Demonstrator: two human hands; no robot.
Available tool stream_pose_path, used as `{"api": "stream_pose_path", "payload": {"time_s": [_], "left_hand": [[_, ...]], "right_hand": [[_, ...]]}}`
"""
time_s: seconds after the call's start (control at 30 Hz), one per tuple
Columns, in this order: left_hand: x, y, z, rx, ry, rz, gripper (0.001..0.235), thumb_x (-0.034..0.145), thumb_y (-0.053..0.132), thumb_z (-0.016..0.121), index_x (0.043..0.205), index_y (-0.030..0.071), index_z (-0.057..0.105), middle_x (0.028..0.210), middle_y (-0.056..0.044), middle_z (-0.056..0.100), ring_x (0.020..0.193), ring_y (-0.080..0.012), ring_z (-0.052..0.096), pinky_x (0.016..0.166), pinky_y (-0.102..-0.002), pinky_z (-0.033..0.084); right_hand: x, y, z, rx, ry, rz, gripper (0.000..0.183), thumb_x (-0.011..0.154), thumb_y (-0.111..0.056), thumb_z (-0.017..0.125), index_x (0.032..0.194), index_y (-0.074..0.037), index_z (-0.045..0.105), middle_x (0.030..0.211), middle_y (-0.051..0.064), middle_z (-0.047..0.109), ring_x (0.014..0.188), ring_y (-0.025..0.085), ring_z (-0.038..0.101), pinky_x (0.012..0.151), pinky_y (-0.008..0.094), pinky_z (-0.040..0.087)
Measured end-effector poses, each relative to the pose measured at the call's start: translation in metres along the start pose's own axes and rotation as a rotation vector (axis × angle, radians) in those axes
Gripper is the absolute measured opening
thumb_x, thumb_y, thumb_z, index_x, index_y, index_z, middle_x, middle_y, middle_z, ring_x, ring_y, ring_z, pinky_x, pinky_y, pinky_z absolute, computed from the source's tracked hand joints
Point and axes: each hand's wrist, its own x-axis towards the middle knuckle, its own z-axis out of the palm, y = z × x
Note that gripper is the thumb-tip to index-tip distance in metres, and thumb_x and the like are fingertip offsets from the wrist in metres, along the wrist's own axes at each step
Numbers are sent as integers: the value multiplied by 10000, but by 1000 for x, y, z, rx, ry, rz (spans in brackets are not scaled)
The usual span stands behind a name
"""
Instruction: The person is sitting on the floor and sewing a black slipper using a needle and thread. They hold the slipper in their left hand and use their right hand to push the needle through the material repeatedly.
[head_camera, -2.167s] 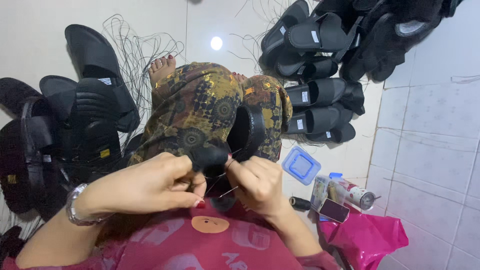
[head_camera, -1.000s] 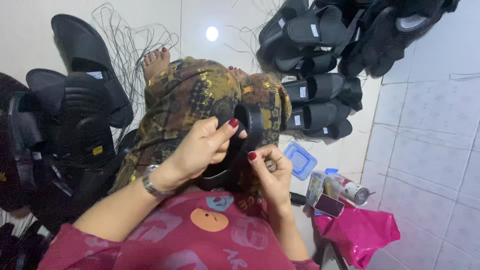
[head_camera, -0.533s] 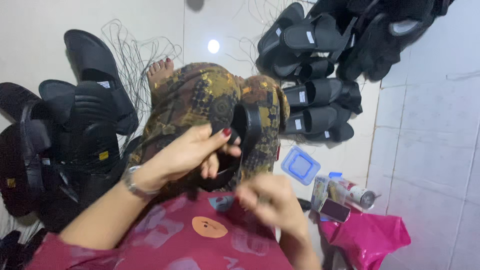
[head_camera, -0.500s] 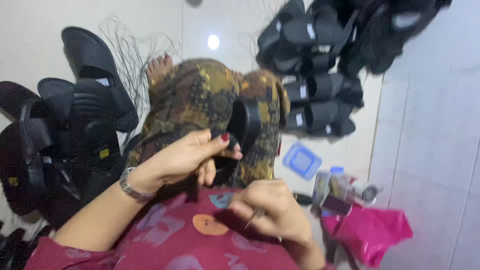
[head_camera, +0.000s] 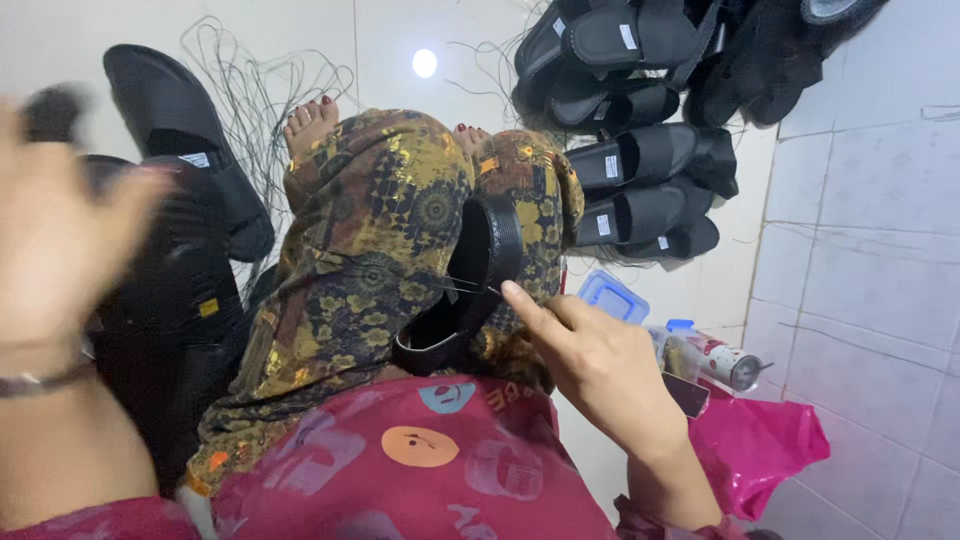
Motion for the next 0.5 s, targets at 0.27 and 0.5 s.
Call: {"api": "stream_pose_path", "payload": {"time_s": [0.27, 0.5], "left_hand": [[-88, 232, -22, -43, -357, 939, 616, 707, 745, 753, 744, 130, 766, 1683, -156, 51, 1539, -467, 68, 1217, -665, 37], [-87, 229, 10, -161, -32, 1078, 984, 653, 701, 812, 1398, 82, 639, 1547, -115, 511, 1488, -491, 219, 1157, -741, 116]], "right_hand": [[8, -9, -14, -153, -11, 7, 506, 990, -250, 594, 1484, -290, 494, 783, -8, 495, 599, 216, 566, 327, 422, 400], [7, -21, -18, -195, -34, 80, 571, 927, -227, 615, 1480, -318, 506, 785, 0, 519, 455, 292, 538, 294, 460, 430]]}}
